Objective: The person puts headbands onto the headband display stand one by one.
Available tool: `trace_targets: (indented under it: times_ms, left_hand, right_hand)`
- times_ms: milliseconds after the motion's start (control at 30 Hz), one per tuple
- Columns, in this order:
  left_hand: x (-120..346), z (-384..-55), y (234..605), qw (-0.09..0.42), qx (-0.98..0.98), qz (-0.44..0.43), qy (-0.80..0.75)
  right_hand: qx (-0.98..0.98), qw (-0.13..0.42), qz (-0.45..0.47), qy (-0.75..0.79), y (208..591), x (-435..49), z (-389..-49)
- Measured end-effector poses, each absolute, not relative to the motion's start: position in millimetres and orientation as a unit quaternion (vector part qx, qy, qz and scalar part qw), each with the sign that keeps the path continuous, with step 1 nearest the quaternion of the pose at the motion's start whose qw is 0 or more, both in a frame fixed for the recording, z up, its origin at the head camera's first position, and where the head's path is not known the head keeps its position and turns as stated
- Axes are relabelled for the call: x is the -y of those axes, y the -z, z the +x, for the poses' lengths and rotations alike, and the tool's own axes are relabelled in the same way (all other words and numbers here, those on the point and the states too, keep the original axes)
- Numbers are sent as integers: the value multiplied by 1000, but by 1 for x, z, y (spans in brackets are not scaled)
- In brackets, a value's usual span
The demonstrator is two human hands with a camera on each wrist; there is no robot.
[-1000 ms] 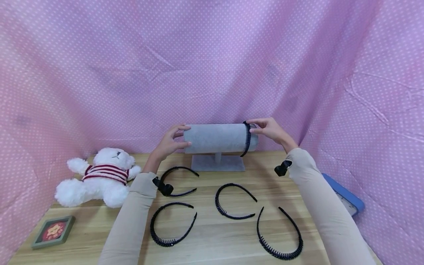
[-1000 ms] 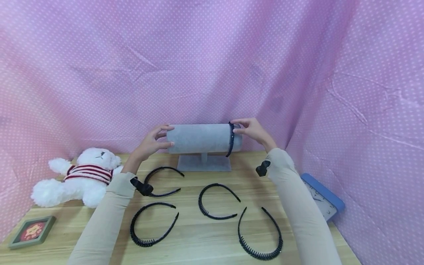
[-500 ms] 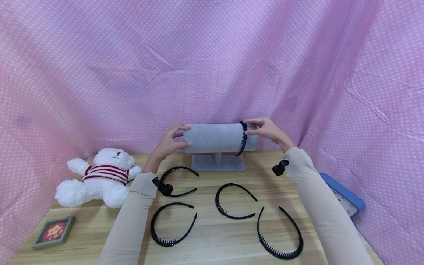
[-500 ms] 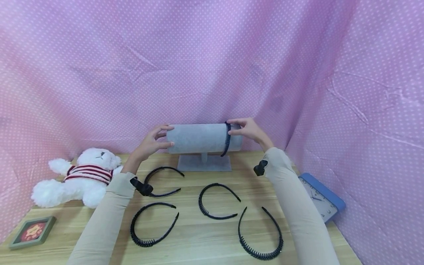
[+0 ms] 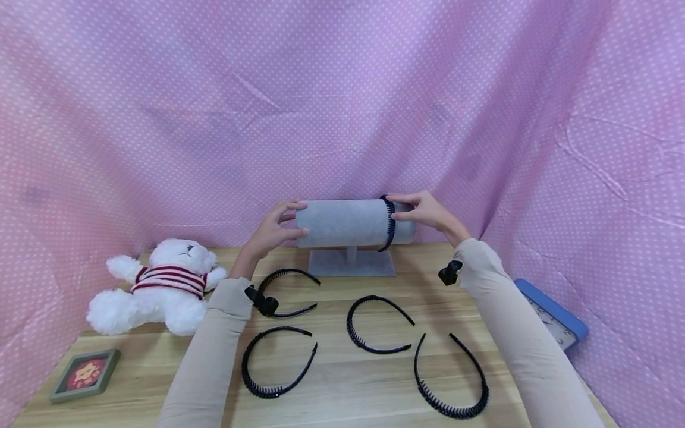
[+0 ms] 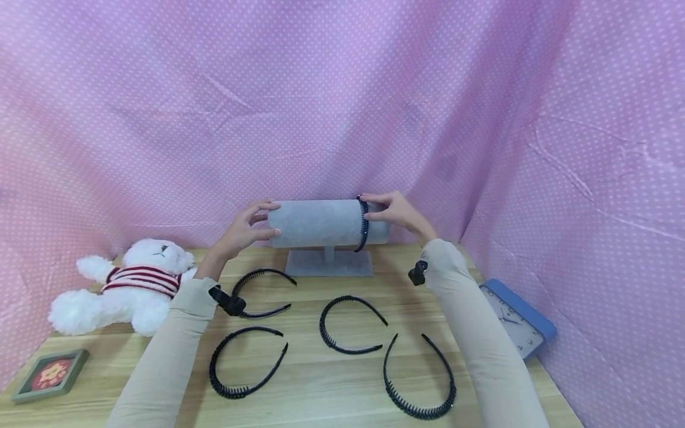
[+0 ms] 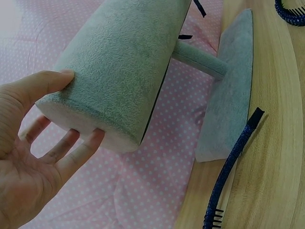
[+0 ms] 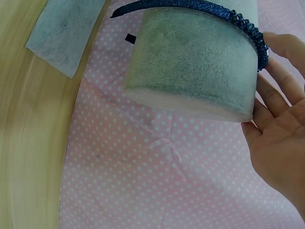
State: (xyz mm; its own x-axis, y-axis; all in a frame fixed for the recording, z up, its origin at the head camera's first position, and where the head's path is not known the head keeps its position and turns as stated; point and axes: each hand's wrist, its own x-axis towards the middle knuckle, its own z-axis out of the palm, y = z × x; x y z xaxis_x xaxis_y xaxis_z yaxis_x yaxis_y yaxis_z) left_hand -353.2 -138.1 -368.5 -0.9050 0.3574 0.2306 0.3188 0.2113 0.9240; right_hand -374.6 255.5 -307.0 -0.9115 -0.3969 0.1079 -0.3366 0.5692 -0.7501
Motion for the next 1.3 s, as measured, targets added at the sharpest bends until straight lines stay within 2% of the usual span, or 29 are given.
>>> trace_targets:
  times_ms: [333, 700, 1300]
  left_hand:
    - [137, -354, 369, 18, -781, 211, -588]
    - [138, -354, 369, 13, -786, 212, -581]
    - [137, -355, 368, 15, -778, 212, -591]
  right_hand:
    - [-879, 46, -249, 405, 307, -243, -373]
    - [-883, 34, -284, 373, 308, -211, -368]
    - [-881, 32, -297, 368, 312, -174, -368]
